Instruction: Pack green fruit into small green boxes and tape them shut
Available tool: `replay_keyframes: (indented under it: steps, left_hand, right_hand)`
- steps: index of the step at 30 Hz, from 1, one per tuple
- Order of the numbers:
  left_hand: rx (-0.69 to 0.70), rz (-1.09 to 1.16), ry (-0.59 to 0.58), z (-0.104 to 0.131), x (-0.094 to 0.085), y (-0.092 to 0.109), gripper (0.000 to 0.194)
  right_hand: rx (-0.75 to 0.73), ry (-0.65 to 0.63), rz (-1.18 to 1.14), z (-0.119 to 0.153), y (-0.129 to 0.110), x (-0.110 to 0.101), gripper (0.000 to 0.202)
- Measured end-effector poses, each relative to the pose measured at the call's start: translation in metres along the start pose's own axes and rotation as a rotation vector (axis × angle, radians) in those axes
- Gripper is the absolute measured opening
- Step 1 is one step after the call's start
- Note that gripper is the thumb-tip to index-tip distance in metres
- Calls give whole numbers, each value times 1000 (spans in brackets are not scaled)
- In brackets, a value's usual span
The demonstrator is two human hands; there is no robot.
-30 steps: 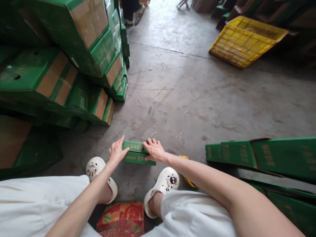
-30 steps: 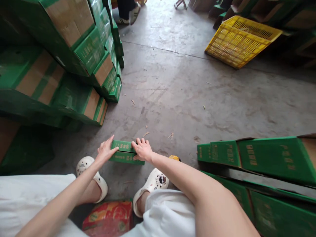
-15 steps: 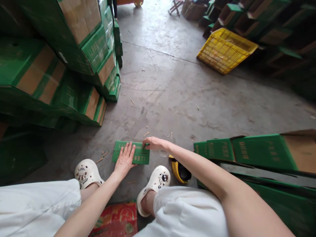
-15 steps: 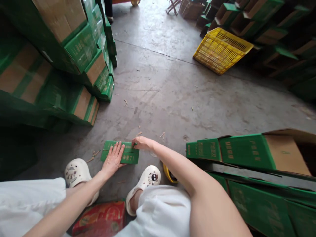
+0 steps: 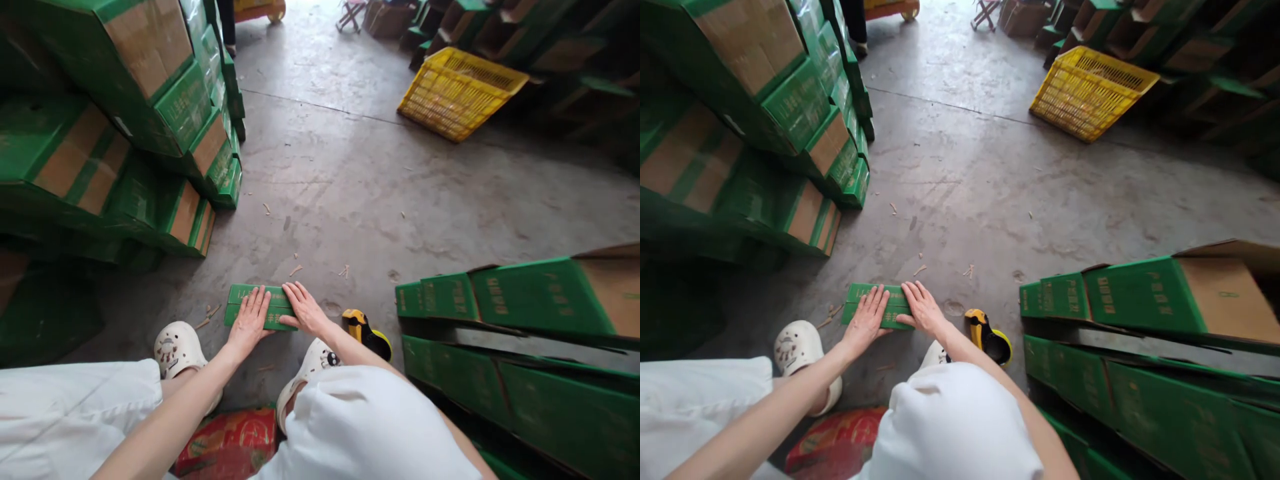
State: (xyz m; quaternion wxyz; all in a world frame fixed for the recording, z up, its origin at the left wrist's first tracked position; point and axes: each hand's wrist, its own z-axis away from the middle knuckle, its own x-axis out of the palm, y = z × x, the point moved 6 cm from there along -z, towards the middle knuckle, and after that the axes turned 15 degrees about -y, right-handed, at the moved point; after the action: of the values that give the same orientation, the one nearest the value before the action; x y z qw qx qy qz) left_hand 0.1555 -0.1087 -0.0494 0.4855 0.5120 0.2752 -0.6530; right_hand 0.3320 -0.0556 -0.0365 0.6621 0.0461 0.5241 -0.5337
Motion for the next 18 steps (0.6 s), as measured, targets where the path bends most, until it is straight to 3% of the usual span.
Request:
replay_keyframes:
  steps: [4, 6, 8, 10, 13, 15, 18]
  left_hand:
    - [11, -65, 26, 4, 1, 1, 109]
    - [16, -63, 53, 5, 2, 0, 108]
    - [33, -46, 75, 5, 4, -1, 108]
    - [50, -29, 86, 5, 7, -2, 109]
    - [52, -11, 88, 5, 9, -3, 108]
    - [45, -2, 83, 4, 9, -3, 107]
    - [37, 0, 70, 4, 5, -2, 109]
  right_hand:
    - [42, 94, -142, -9, -6, 7, 74]
    - [21, 127, -200, 1, -6, 4, 65]
    - [62, 259, -269, 26, 4, 5, 61]
    - [237, 481, -335, 69, 28, 17, 57]
    - [743, 710, -365, 153, 71, 63, 52]
    - [1013, 635, -349, 194, 90, 99, 57]
    - [1219, 440, -298, 213, 102, 126, 63]
